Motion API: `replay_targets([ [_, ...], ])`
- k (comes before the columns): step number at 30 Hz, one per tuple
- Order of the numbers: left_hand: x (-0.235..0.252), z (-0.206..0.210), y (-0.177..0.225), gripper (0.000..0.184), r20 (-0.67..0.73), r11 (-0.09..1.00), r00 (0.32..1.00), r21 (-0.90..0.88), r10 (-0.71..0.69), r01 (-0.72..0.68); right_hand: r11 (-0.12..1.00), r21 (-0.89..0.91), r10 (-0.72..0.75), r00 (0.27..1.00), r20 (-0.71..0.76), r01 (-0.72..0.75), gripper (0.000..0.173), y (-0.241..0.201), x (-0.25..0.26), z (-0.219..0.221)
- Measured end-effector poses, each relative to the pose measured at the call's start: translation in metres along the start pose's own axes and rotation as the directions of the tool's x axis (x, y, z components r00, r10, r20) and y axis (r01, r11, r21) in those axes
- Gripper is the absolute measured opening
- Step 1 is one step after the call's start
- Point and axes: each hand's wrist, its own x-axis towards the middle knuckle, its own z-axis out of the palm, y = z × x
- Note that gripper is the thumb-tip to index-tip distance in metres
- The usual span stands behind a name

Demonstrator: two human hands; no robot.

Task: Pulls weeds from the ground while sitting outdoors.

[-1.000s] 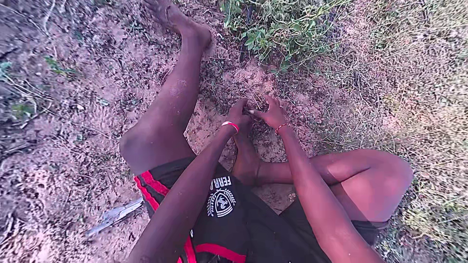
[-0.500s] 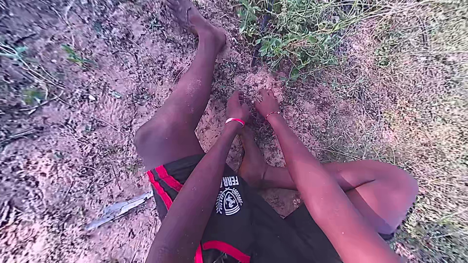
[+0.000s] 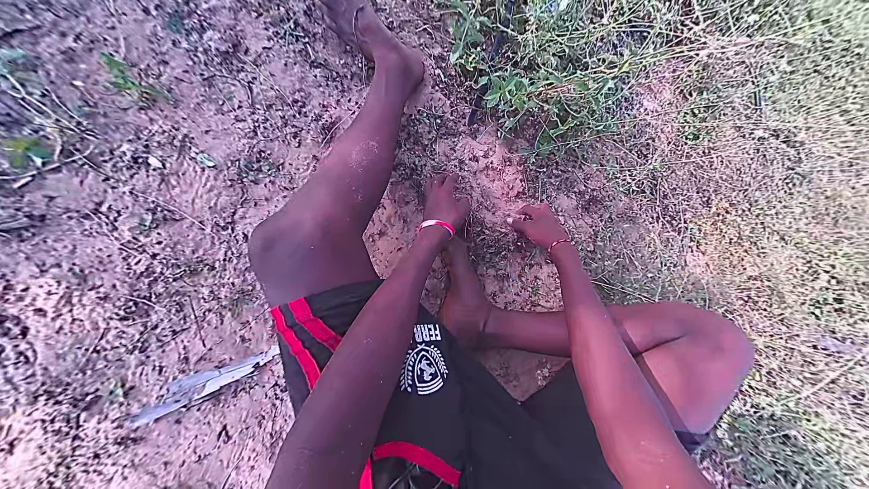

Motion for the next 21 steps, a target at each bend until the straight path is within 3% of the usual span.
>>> replay_targets([
  [1, -0.002, -0.005, 0.006, 0.061, 0.095, 0.998, 0.995, 0.051, -0.035, 0.03, 0.999, 0.035, 0.008, 1.0, -0.017, -0.007, 0.046, 0.002, -0.003, 0.003],
  [3, 0.007, 0.011, -0.008, 0.059, 0.042, 0.998, 0.997, 0.025, 0.063, -0.064, 0.999, 0.034, 0.001, 1.0, 0.006, -0.001, 0.066, -0.007, -0.011, 0.013],
  [6, 0.007, 0.015, -0.012, 0.059, 0.139, 0.996, 0.987, -0.019, 0.085, -0.083, 0.997, -0.065, -0.026, 0.995, 0.095, 0.032, 0.095, -0.038, -0.029, 0.035],
  [9, 0.004, 0.014, -0.01, 0.058, 0.206, 0.997, 0.976, -0.033, 0.072, -0.066, 0.99, -0.124, -0.064, 0.995, 0.08, 0.073, 0.082, -0.049, -0.045, 0.053],
  [12, 0.0, 0.01, -0.007, 0.055, 0.231, 0.999, 0.973, -0.036, 0.024, -0.016, 0.961, -0.227, -0.157, 0.987, 0.013, 0.156, 0.065, -0.033, -0.046, 0.056],
  [15, -0.001, 0.011, -0.008, 0.051, 0.249, 0.998, 0.968, -0.065, 0.003, 0.014, 0.953, -0.24, -0.181, 0.983, 0.034, 0.184, 0.052, -0.019, -0.049, 0.045],
  [21, -0.004, 0.015, -0.005, 0.046, 0.349, 0.996, 0.934, 0.016, 0.077, -0.088, 0.96, -0.225, -0.167, 0.986, 0.016, 0.166, 0.041, -0.006, -0.055, 0.042],
])
